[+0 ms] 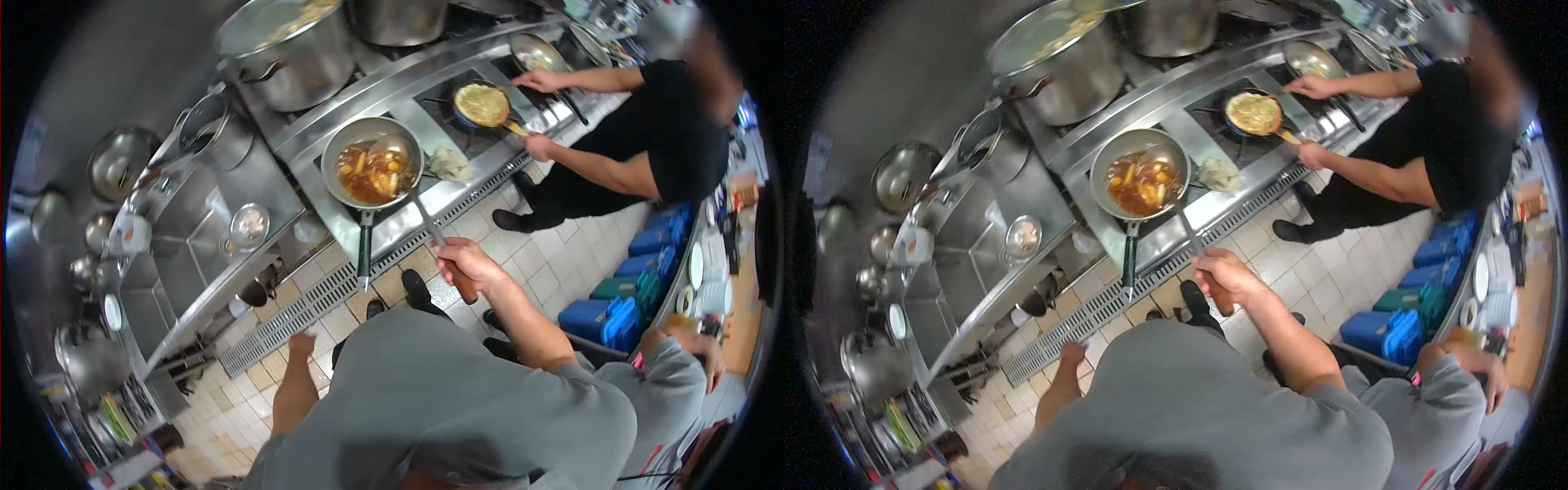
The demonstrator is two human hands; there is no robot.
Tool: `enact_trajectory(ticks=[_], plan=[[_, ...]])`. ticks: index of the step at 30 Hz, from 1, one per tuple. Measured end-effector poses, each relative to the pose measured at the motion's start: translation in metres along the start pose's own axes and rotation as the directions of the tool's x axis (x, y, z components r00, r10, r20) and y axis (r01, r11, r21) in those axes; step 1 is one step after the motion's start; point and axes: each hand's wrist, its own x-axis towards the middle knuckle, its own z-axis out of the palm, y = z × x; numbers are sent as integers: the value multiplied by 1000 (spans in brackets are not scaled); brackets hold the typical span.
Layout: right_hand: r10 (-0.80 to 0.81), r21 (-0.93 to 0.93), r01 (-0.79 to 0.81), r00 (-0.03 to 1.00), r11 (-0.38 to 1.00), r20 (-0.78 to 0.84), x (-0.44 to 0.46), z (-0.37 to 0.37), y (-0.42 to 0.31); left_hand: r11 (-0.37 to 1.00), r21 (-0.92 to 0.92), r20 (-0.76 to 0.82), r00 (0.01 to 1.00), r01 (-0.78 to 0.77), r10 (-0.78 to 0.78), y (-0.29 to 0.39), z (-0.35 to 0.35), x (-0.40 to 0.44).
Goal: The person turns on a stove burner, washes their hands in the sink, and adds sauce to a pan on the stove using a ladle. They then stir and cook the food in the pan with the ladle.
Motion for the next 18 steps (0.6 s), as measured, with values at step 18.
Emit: enact_trajectory(ticks=[18], plan=[[-470,-741,219,870,635,-146,13,70,51,482,-876,-37,999,-29,-8,-106,39,4]])
